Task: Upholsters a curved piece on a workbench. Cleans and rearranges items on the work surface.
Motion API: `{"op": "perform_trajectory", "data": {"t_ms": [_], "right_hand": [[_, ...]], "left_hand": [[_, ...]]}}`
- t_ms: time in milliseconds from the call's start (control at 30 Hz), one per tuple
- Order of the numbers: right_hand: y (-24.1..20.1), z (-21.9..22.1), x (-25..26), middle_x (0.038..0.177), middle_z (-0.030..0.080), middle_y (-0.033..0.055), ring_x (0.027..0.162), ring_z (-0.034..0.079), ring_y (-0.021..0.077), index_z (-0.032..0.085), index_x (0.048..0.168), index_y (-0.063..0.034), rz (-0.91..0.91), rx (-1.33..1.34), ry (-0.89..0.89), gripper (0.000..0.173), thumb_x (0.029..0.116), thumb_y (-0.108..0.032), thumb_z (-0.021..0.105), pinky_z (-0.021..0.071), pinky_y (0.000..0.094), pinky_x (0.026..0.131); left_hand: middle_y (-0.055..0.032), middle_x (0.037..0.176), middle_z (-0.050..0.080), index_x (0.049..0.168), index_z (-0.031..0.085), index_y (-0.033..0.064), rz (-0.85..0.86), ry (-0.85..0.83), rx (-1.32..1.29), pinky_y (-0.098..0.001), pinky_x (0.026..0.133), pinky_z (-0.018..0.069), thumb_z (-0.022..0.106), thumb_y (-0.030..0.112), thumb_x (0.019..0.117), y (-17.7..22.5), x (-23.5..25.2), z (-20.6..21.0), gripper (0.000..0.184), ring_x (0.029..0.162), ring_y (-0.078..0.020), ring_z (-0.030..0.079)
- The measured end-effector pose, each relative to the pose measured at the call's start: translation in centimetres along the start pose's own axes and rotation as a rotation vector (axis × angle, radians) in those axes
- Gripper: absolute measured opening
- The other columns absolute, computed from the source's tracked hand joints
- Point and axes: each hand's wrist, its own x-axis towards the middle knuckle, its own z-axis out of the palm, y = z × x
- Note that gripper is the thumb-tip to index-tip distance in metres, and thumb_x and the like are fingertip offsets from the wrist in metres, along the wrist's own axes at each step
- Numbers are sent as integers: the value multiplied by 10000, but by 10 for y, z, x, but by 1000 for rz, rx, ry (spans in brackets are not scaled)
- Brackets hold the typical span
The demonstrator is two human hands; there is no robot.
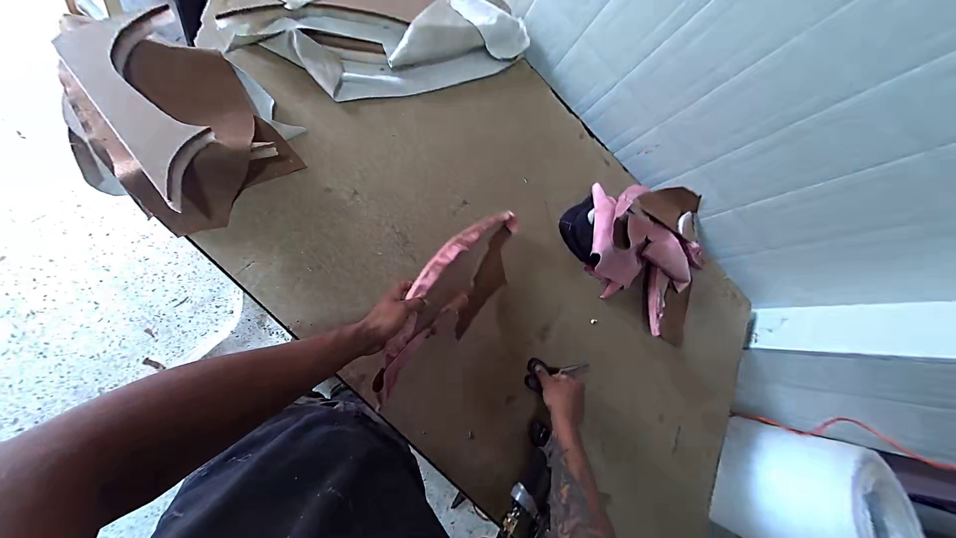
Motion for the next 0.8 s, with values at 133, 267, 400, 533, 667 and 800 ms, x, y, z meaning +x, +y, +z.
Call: {"op": "perform_trajectory", "data": {"t_ms": [133, 267, 400, 533, 667, 800], "right_hand": [[6, 13, -30, 1105, 705, 147, 1045, 663, 336, 786, 858, -103, -44, 10, 72, 396, 809, -495, 821, 552, 588, 878], [6, 34, -44, 1181, 675, 149, 1131, 629, 348, 784, 939, -105, -5, 31, 178, 368, 803, -443, 834, 530, 573, 940], [-3, 20, -73, 956, 724, 84, 948, 681, 285, 784, 848, -124, 58, 64, 86, 288, 785, -401, 831, 549, 577, 841], [-34, 3, -119, 841, 741, 55, 824, 710, 243, 794, 924, -144, 67, 130, -142, 302, 854, -435, 755, 565, 569, 777], [-30, 17, -160, 789, 721, 37, 754, 696, 208, 782, 876, -143, 40, 206, -261, 291, 864, -428, 727, 575, 525, 724], [-19, 35, -219, 958, 734, 49, 918, 705, 179, 765, 958, -86, -146, 330, -165, 241, 846, -299, 751, 592, 451, 836]], "left_hand": [[-165, 1161, 691, 1512, 401, 147, 93, 292, 172, -497, 846, 598, 628, 375, 1027, -19, 29, -23, 581, 966, -272, 709], [-163, 1096, 734, 1430, 498, 102, -36, 228, 514, -550, 842, 613, 674, 404, 997, -12, 40, -73, 556, 926, -298, 743], [-46, 812, 717, 929, 712, 191, -80, 107, 1192, -598, 713, 573, 545, 574, 1002, 22, 15, -100, 423, 782, -265, 712], [9, 770, 729, 874, 738, 220, -165, -111, 1261, -562, 699, 579, 557, 540, 999, 17, -12, -85, 388, 717, -214, 707], [-39, 857, 777, 1025, 755, 127, -418, -352, 977, -481, 704, 624, 523, 642, 996, -44, -12, -59, 566, 686, -218, 736], [-29, 818, 767, 1022, 751, 131, -471, -291, 848, -418, 654, 589, 488, 664, 1004, -66, -13, -34, 594, 629, -177, 695]]}}
